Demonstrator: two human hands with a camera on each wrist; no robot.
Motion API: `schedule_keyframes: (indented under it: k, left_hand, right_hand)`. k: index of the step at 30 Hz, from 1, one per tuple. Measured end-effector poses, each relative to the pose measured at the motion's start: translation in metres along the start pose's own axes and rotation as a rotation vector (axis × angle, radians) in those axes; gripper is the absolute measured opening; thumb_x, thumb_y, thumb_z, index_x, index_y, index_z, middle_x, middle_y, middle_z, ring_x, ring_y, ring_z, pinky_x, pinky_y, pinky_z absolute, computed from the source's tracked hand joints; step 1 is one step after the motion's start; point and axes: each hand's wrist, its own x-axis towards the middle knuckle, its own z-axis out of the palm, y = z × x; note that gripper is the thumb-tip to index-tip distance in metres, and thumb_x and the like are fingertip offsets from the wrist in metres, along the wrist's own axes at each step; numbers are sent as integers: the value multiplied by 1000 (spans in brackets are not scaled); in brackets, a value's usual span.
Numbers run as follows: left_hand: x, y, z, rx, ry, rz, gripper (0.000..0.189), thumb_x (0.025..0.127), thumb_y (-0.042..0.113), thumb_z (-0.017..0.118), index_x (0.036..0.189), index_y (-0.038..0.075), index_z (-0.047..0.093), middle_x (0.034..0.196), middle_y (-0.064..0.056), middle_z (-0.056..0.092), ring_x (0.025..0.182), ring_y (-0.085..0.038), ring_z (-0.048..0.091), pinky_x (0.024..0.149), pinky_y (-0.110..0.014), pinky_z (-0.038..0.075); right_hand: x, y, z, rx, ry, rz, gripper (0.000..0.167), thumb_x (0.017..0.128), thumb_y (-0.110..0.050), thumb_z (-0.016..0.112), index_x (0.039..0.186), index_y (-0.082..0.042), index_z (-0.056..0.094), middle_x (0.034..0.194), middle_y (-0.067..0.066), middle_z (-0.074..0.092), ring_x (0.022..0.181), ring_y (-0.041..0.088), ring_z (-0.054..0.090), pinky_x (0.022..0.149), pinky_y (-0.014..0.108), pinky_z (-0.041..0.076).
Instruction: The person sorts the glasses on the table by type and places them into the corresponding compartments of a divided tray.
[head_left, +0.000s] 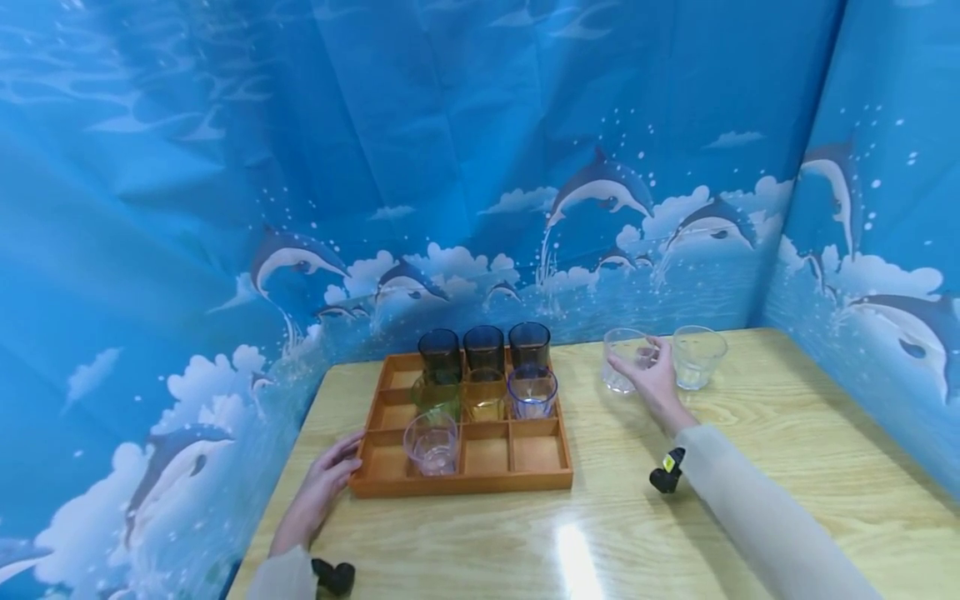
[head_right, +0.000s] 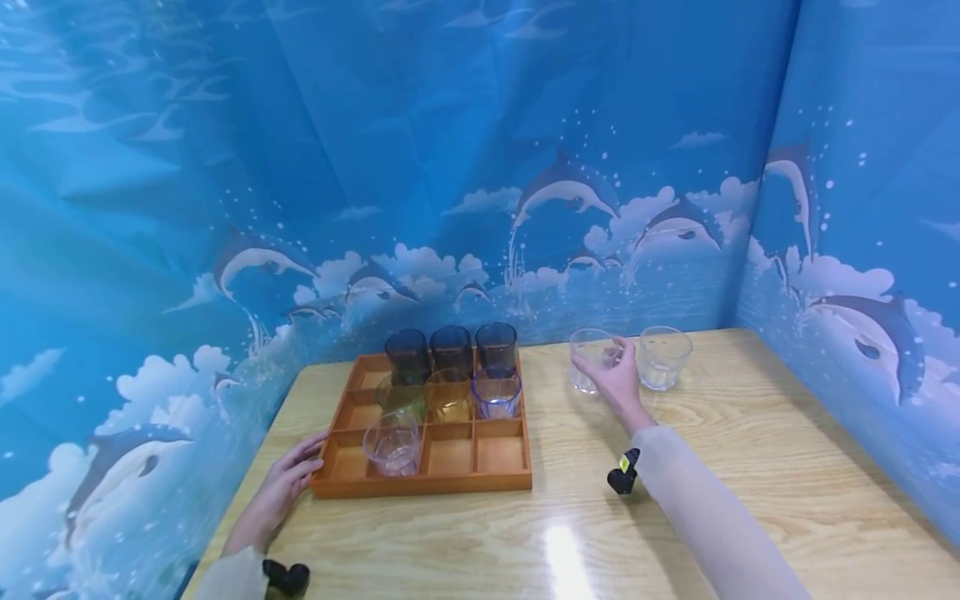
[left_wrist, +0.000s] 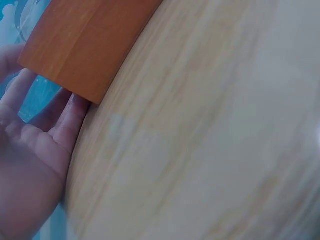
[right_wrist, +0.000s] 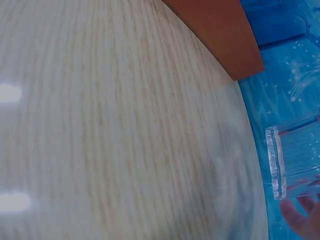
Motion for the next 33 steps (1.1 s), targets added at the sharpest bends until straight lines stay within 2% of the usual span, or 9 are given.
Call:
schedule_keyframes:
  k: [5,11,16,18,20,24,28,33]
  left_hand:
    - [0,-1,1,-13,5,-12,60,88,21,60,143,13,37,147,-8,30,131,-25,28,106,-47,24]
    - [-1,0,1,-8,-10,-10,58,90,19,57,144,13,35,148,-9,28,132,-25,27,106,-47,24]
    - [-1,2,1,-13,-22,-10,58,91,19,57,144,13,34,148,-8,27,132,-25,26,107,-46,23]
    - [-2,2,0,-12,-30,-8,57,92,19,56,144,12,34,149,-8,26,132,-25,25,107,-46,23]
    - [-2,3,0,-11,-36,-7,57,92,19,56,144,12,33,149,-8,26,132,-25,25,106,-46,23]
    - [-1,2,-1,-5,-31,-4,57,92,19,56,144,13,34,148,-8,26,133,-24,24,106,-45,23]
    - [0,3,-2,0,-33,-2,58,91,21,57,144,13,34,149,-9,25,134,-25,23,107,-47,21]
    - [-1,3,-3,-6,-36,-4,58,91,20,57,144,12,33,150,-9,24,134,-25,22,107,-46,21]
  right_hand:
    - [-7,-4,-3,-12,-8,-34,95,73,-44,76,142,-9,21,130,18,41,113,32,40,93,48,37]
    - [-17,-4,-7,-15,-35,-66,93,74,-39,76,142,-6,22,128,20,42,112,34,40,91,47,38]
    - [-26,-6,-9,-24,-35,-96,89,76,-35,76,141,-5,24,126,20,45,109,31,42,86,39,40]
    - [-34,-17,-11,-11,-39,-101,86,77,-29,77,140,-2,25,125,22,45,108,34,42,84,35,40]
    - [-37,-19,-13,-3,-46,-110,84,77,-24,77,139,-2,25,125,24,45,108,34,43,82,31,41]
    - [-39,-14,-15,-15,-66,-119,84,77,-24,77,140,-3,25,126,24,44,107,33,44,80,29,42]
    - [-42,-8,-16,-34,-77,-122,86,76,-28,77,141,-5,25,126,21,45,106,29,45,83,34,43]
    - [-51,-10,-16,-43,-124,-136,90,75,-31,77,141,-2,23,127,20,45,108,31,46,86,44,44]
